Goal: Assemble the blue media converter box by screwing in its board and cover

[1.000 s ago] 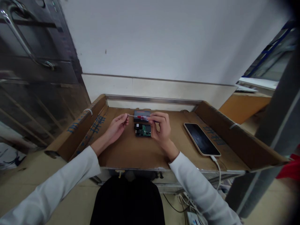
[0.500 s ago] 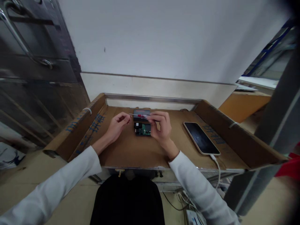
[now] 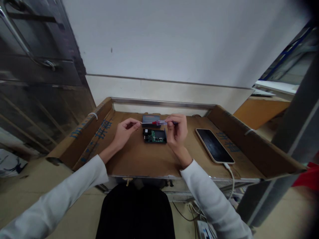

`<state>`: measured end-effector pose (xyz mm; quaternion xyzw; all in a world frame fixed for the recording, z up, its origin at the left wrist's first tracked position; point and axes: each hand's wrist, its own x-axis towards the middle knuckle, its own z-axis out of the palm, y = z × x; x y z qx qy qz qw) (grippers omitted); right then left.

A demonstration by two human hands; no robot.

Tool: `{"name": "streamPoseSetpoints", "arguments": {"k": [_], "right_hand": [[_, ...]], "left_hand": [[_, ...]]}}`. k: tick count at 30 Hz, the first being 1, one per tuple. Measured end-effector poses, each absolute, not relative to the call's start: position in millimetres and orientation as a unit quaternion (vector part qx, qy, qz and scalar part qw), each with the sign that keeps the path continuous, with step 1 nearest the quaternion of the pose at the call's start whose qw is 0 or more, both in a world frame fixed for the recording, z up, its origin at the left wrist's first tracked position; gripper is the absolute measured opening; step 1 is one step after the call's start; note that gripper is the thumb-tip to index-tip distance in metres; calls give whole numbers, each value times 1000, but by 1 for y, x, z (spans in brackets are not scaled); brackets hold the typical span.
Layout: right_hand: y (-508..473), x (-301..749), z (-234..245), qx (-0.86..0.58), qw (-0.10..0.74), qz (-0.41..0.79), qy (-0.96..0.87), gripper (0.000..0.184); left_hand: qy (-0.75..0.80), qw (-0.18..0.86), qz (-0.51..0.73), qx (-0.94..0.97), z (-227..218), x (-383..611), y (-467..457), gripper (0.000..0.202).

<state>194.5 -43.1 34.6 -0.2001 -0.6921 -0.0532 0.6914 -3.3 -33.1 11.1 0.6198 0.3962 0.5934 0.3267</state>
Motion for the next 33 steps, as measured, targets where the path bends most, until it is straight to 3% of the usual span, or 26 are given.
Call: {"name": "streamPoseSetpoints", "arguments": {"k": [25,30,33], "right_hand": [[-41,195,36,-245,673,-58,-695,14],[-39,192,32,-252,698,34,-669,7],[-37,190,34,-258,717,123,-635,15]], "left_hand": [[388,167,617,664,9,-6,-38,13],[390,175,606,670,9,-6,-40,14],[391,193,585,684,9,-5,-42,14]]}}
